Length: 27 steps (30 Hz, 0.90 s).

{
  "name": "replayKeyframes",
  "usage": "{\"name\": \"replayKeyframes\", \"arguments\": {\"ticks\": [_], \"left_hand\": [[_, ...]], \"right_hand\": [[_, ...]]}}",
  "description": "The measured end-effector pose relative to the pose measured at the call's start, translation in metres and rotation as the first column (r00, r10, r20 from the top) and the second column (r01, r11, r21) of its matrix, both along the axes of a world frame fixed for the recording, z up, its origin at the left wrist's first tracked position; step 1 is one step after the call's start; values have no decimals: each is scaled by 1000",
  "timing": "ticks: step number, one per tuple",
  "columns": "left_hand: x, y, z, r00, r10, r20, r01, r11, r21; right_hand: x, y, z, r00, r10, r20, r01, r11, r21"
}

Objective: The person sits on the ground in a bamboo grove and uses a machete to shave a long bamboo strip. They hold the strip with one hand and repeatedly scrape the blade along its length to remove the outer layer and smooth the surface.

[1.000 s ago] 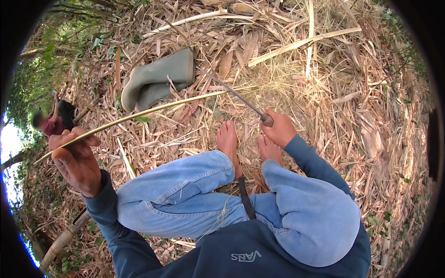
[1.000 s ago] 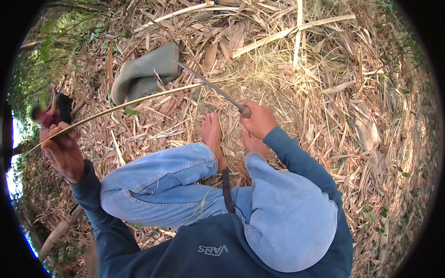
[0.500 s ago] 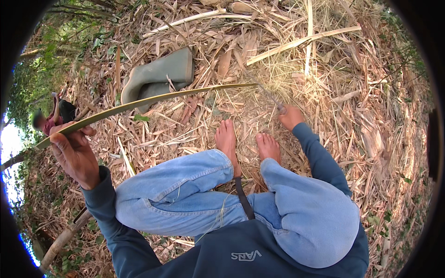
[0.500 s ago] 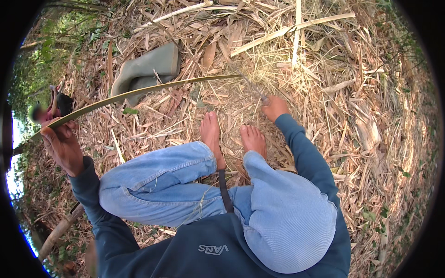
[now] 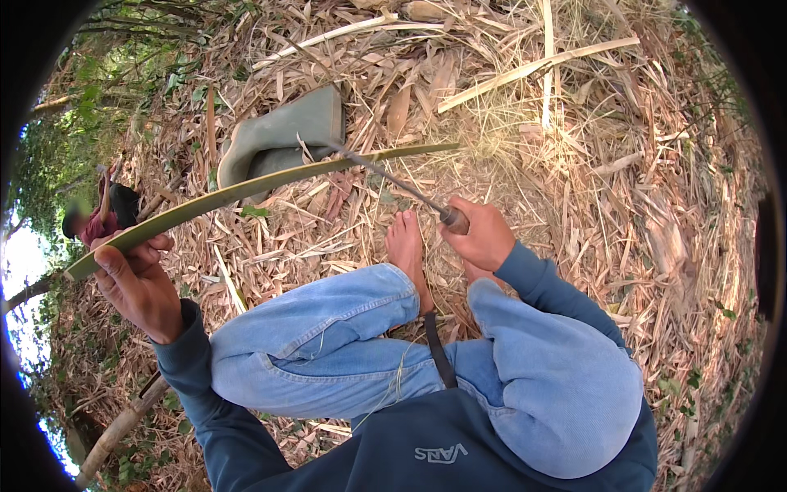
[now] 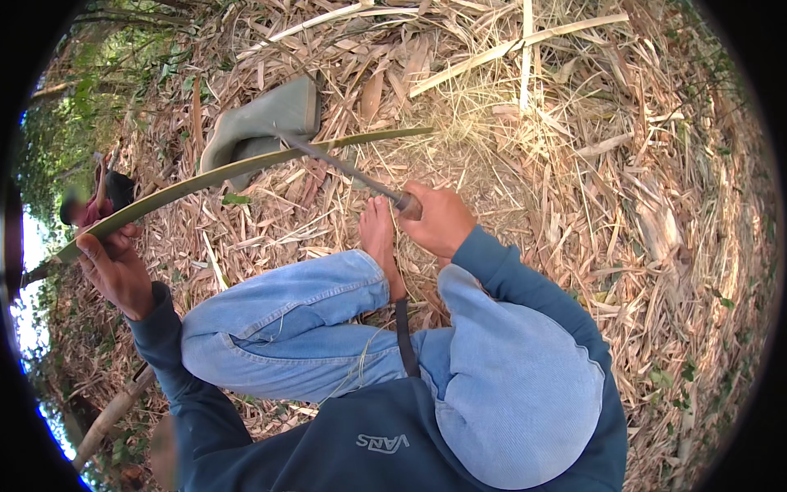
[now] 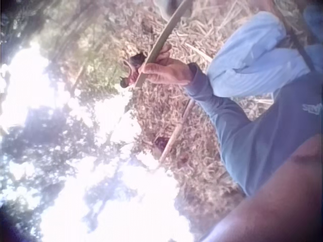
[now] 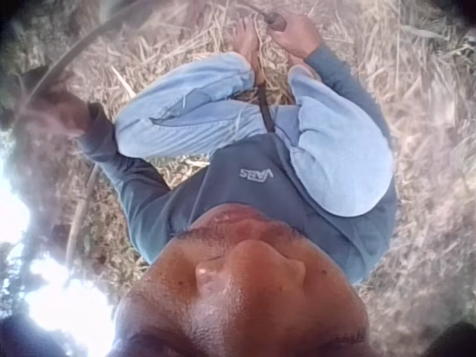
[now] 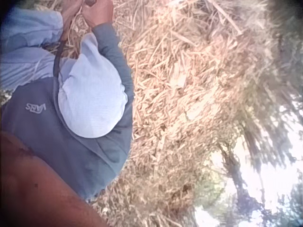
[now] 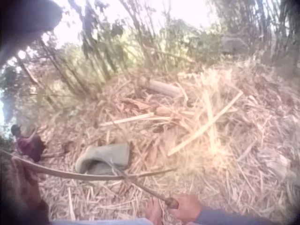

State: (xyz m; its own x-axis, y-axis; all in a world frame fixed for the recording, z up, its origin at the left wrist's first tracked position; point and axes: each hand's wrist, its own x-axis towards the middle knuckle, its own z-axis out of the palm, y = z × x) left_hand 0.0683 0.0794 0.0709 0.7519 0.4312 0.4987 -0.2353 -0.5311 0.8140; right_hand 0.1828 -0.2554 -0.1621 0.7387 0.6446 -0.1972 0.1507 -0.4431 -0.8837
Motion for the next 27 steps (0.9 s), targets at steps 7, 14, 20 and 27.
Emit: {"name": "replayKeyframes", "arguments": {"ticks": [7, 14, 20, 27], "left_hand": [[-6, 5, 2, 998, -65, -9, 65, 998, -11], [2, -6, 0, 999, -40, 22, 41, 998, -47], [-4, -1, 4, 999, -1, 34, 2, 1000, -21], [4, 0, -1, 998, -57, 26, 57, 998, -17]], "right_hand": [[5, -13, -20, 991, -122, -59, 113, 984, -138], [21, -33, -68, 973, -228, -41, 211, 945, -251], [19, -52, -84, 985, -175, 9, 169, 935, -310], [18, -63, -76, 968, -226, -112, 182, 934, -306]]}}
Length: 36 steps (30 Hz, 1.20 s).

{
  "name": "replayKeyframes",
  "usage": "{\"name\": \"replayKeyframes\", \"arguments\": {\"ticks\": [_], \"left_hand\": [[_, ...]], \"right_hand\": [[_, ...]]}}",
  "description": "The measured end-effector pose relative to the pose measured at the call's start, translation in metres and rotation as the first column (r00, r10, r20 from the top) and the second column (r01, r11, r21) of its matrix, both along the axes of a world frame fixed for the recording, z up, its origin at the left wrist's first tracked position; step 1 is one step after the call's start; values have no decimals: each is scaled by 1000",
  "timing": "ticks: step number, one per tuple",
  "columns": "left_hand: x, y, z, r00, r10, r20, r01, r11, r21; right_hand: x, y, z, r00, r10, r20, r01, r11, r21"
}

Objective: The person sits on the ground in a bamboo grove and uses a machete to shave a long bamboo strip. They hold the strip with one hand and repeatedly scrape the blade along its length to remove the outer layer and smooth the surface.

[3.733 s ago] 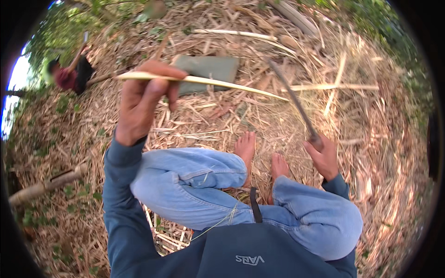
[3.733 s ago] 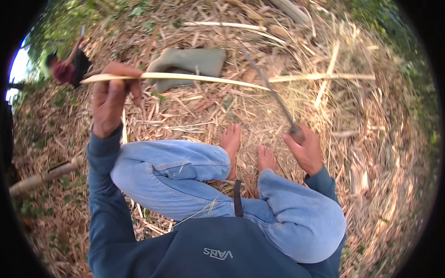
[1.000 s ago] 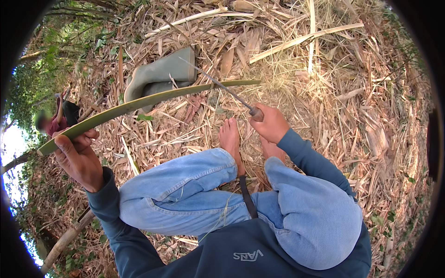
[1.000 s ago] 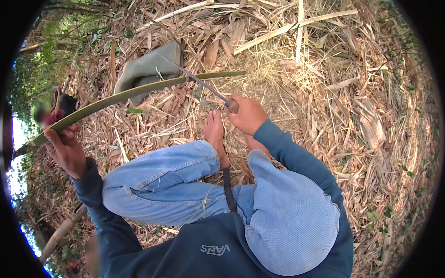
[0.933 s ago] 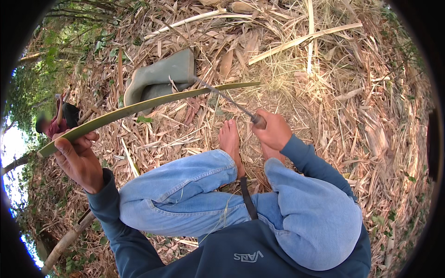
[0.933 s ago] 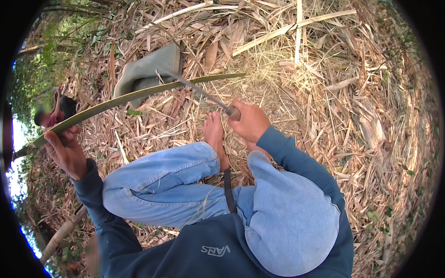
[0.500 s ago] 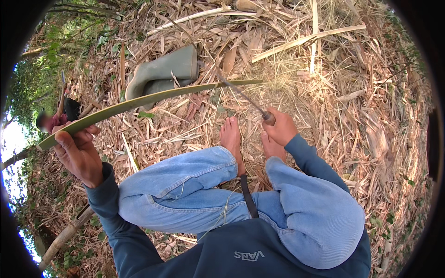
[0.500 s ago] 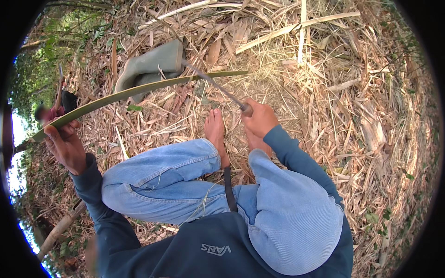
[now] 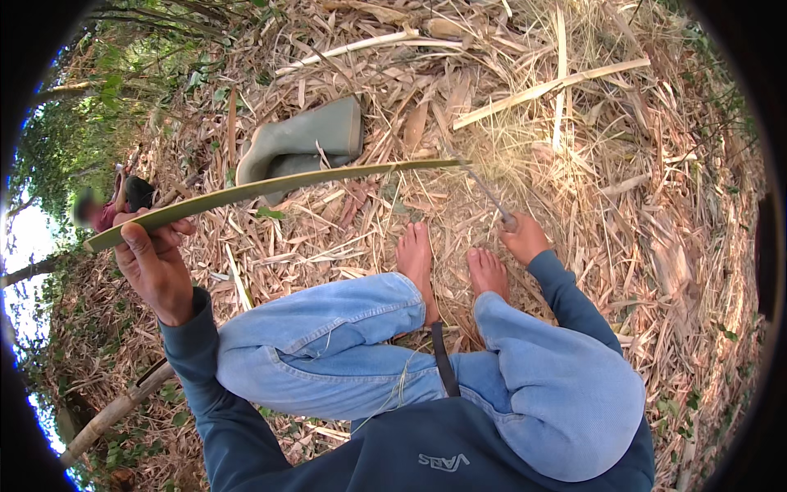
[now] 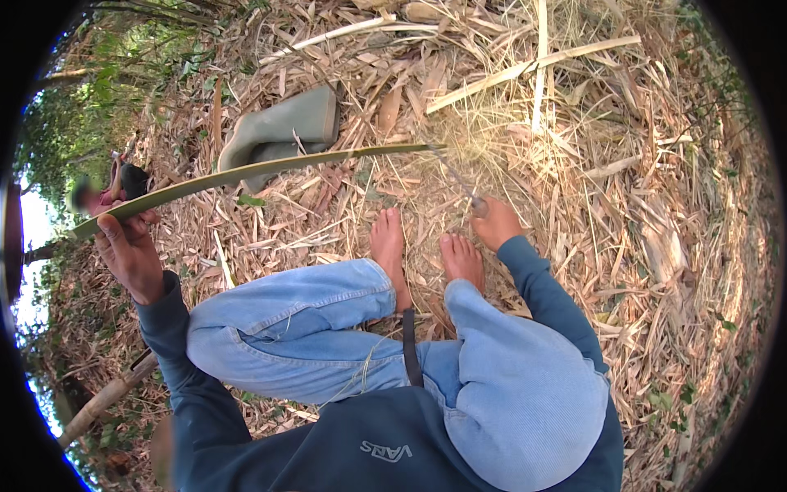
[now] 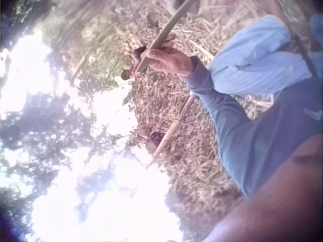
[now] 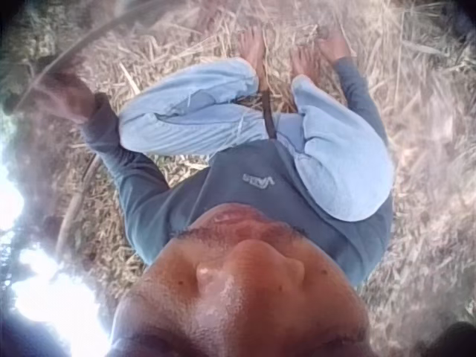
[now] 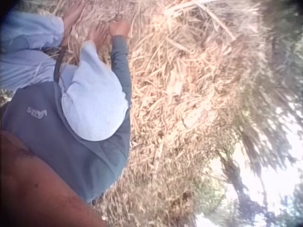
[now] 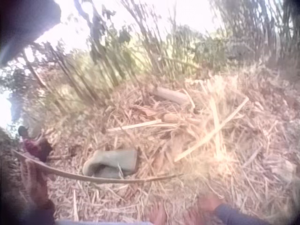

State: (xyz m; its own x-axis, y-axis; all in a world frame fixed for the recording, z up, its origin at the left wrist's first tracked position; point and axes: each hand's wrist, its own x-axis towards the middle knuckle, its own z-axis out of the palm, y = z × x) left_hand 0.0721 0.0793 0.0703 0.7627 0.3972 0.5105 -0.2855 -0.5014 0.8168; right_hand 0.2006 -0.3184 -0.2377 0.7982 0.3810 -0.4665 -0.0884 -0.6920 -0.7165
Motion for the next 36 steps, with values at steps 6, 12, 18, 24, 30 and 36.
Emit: {"name": "replayKeyframes", "arguments": {"ticks": [6, 12, 18, 24, 30, 36], "left_hand": [[-5, -12, 10, 998, -53, -26, 54, 998, 16], [-5, -3, 9, 991, -131, -38, 133, 989, 65], [-3, 1, 6, 990, -135, -31, 137, 988, 68], [-11, 2, 9, 996, -86, -36, 88, 995, 45], [-14, 3, 6, 999, -28, -25, 29, 999, 43], [-8, 7, 0, 998, -52, -23, 52, 999, -5]], "right_hand": [[-19, 54, 87, 965, 188, 183, -238, 921, 309], [-25, 50, 86, 970, 148, 194, -207, 920, 332], [-23, 41, 60, 969, 103, 226, -161, 953, 255], [-20, 42, 63, 967, 168, 190, -201, 965, 171], [-28, 42, 53, 974, 170, 149, -191, 971, 143], [13, -6, -52, 996, -16, 88, 33, 981, -193]]}}
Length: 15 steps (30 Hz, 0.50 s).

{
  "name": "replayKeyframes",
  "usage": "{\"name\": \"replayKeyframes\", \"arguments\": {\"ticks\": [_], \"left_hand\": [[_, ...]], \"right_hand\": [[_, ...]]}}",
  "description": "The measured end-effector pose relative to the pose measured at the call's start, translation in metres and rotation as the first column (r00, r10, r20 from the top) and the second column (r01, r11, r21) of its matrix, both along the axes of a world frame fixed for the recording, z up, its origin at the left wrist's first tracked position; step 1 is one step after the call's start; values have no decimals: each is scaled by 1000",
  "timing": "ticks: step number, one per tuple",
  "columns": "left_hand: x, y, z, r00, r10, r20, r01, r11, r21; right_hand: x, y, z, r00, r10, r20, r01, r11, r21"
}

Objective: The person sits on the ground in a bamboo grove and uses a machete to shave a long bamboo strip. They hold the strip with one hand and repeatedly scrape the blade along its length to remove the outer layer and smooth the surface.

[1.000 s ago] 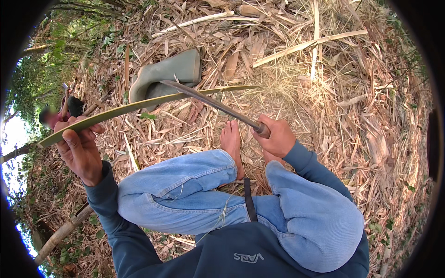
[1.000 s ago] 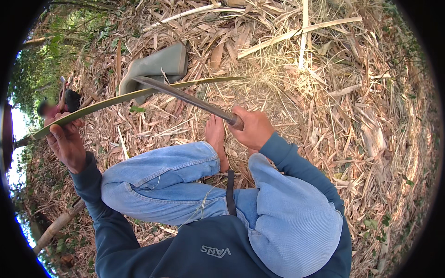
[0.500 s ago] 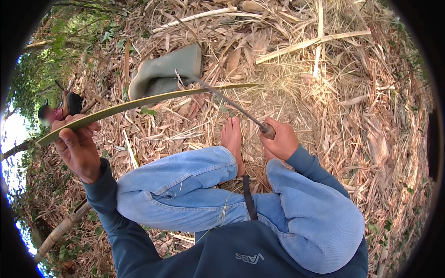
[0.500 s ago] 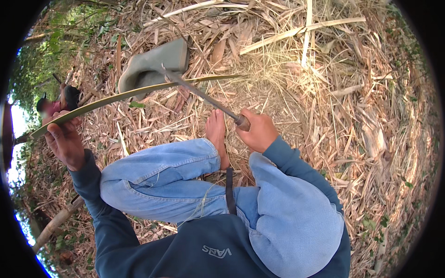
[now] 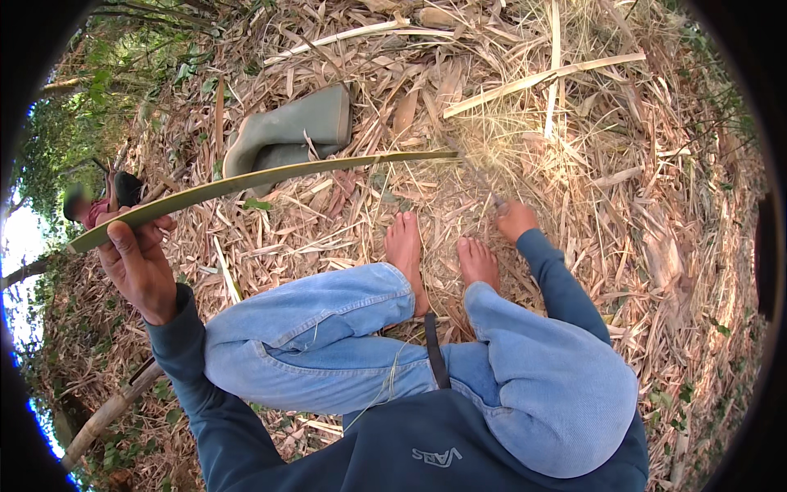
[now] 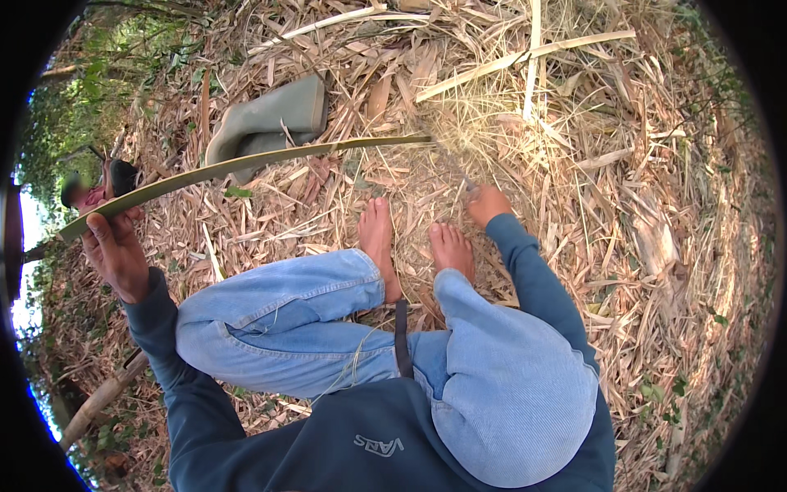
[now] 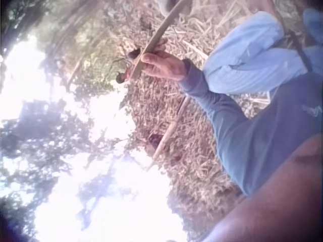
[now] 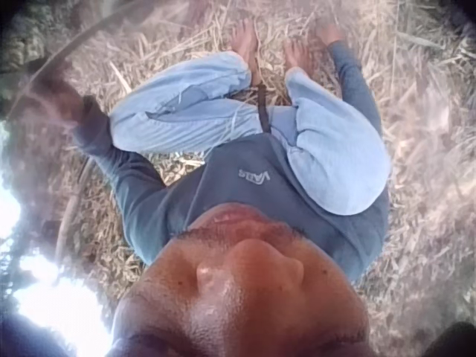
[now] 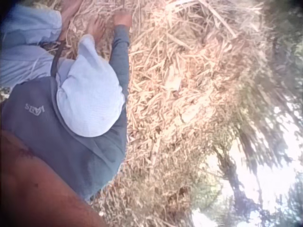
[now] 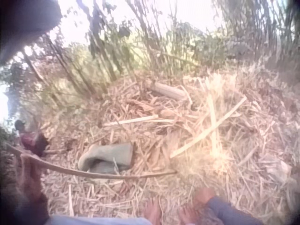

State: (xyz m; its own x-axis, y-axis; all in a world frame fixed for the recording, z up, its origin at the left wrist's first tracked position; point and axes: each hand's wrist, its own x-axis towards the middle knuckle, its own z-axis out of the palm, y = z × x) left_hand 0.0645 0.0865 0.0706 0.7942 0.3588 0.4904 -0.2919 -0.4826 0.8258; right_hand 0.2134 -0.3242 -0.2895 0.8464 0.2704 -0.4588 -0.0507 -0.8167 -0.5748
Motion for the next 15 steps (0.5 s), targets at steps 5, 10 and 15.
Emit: {"name": "replayKeyframes", "arguments": {"ticks": [5, 10, 15], "left_hand": [[-1, -2, 3, 987, 160, 14, -160, 987, -8], [-1, -11, 8, 990, 141, 18, -142, 988, 67], [6, -16, 6, 990, 133, 36, -135, 989, 64]], "right_hand": [[-15, 17, 51, 995, 98, 6, -97, 975, 202], [-33, 64, 138, 955, 298, 18, -272, 846, 458], [-37, 53, 117, 986, 154, 68, -168, 883, 438]]}}
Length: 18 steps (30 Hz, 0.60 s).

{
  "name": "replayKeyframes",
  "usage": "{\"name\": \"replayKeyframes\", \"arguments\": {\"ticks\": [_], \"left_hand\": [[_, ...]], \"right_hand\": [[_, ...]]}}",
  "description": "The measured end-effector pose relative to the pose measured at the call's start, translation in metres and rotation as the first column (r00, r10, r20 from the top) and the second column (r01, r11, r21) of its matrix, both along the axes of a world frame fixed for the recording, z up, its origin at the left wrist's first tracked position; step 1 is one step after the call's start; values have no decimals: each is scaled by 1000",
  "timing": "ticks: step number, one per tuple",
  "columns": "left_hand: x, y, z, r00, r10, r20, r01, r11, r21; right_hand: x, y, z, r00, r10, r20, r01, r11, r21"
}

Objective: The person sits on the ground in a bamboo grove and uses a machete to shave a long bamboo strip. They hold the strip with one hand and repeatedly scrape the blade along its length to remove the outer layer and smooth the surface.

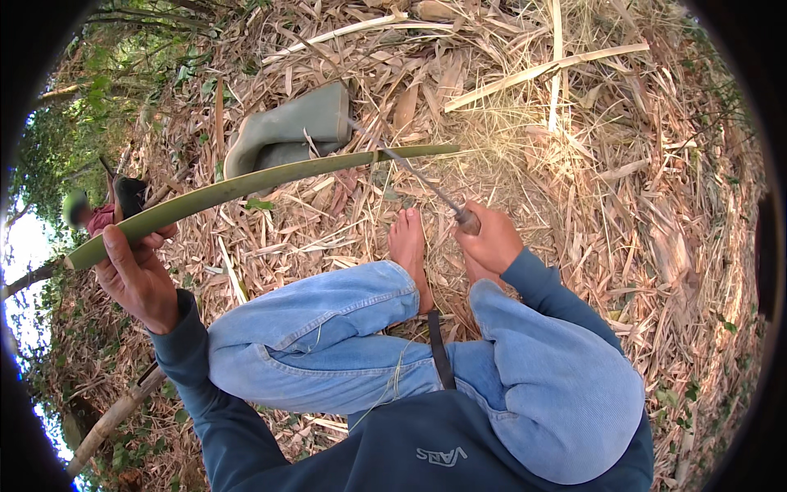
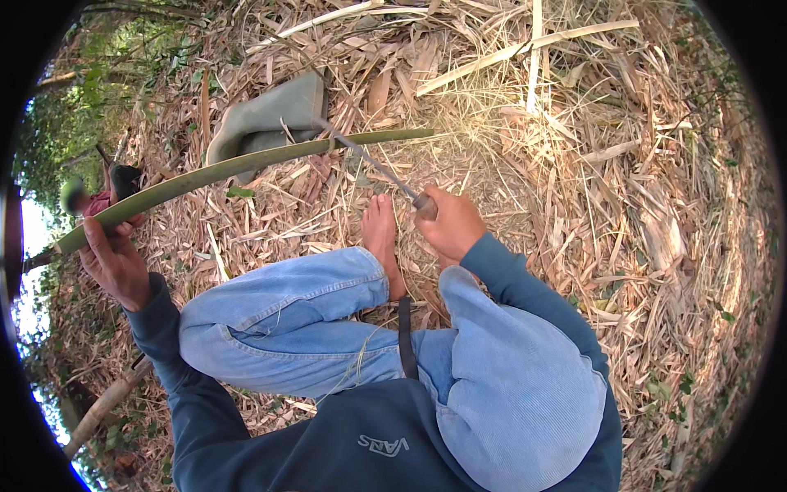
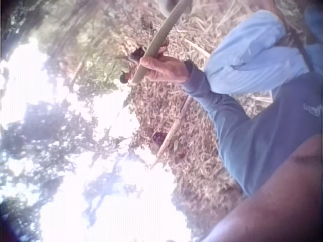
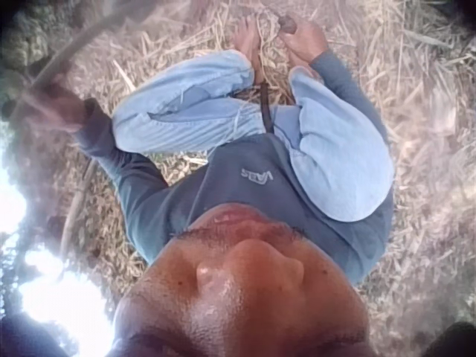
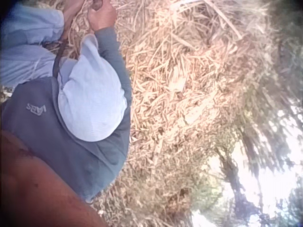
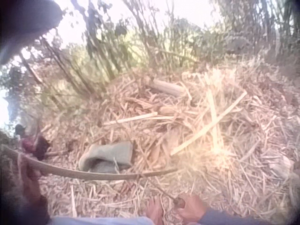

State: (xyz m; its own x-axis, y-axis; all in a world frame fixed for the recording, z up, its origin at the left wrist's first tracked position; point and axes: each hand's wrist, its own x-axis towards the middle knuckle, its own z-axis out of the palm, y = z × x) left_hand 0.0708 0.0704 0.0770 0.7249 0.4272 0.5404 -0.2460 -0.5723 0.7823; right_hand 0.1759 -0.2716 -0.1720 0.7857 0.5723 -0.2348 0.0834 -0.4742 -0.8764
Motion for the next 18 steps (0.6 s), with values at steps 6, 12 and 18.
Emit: {"name": "replayKeyframes", "arguments": {"ticks": [6, 12, 18], "left_hand": [[-4, 3, 1, 1000, -18, -2, 18, 1000, 3], [-10, 6, -1, 999, 32, -29, -32, 999, -7], [-14, 9, 1, 999, -19, -44, 19, 1000, 6]], "right_hand": [[5, -13, -23, 999, 7, -49, -13, 991, -133], [-1, -12, -36, 998, -50, -44, 44, 991, -126], [16, -22, -50, 998, -18, -65, 2, 972, -237]]}}
